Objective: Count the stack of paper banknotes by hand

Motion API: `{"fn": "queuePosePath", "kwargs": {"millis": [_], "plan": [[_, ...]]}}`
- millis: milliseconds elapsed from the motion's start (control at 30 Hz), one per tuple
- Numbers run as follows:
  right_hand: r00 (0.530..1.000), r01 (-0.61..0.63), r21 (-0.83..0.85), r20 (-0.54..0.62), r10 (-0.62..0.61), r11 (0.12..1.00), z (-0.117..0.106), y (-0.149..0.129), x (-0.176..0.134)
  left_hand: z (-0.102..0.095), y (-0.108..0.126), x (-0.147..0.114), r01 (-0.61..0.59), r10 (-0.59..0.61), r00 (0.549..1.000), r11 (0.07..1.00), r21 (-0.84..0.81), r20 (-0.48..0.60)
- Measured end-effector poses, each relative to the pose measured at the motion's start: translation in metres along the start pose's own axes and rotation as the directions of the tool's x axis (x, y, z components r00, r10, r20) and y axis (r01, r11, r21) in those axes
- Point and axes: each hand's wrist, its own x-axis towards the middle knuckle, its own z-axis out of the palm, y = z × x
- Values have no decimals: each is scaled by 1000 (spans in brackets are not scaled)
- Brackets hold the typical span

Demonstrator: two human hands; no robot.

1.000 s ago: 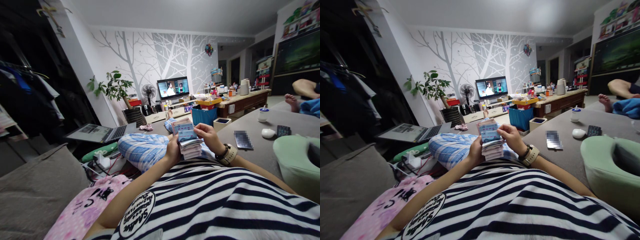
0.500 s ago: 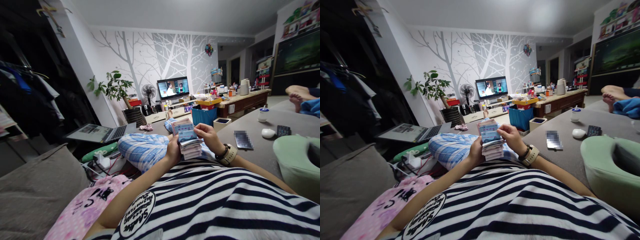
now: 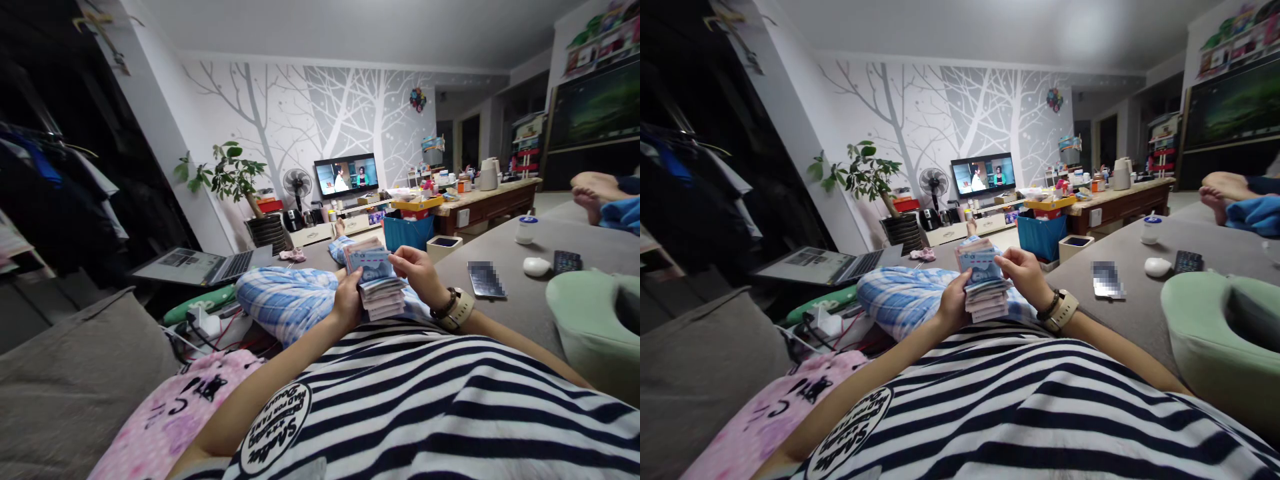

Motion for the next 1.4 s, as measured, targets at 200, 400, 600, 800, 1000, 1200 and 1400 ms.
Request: {"fn": "queuePosePath", "kwargs": {"millis": [200,400,600,800,1000,1200,1400], "plan": [[996,-51,-42,-77,48,998,-2,10,4,-1,0,-2,-23,22,1000,999,33,19],[996,-80,-62,-46,77,995,-2,8,4,1,1,-4,-37,35,999,997,71,31],[998,-49,-60,-39,47,997,-1,4,3,-2,-1,1,-53,54,999,996,71,-10],[1000,26,-59,-1,-26,998,0,-1,0,0,-1,3,-9,9,1000,1000,20,-21],[998,57,-31,29,-56,998,-1,1,-1,6,5,-2,-10,9,1000,999,38,19],[999,46,-42,21,-45,998,-1,2,-1,8,7,-4,-12,12,1000,999,45,-5],[999,43,-39,25,-42,998,-1,2,-1,7,7,-3,6,-6,1000,999,42,-13]]}}
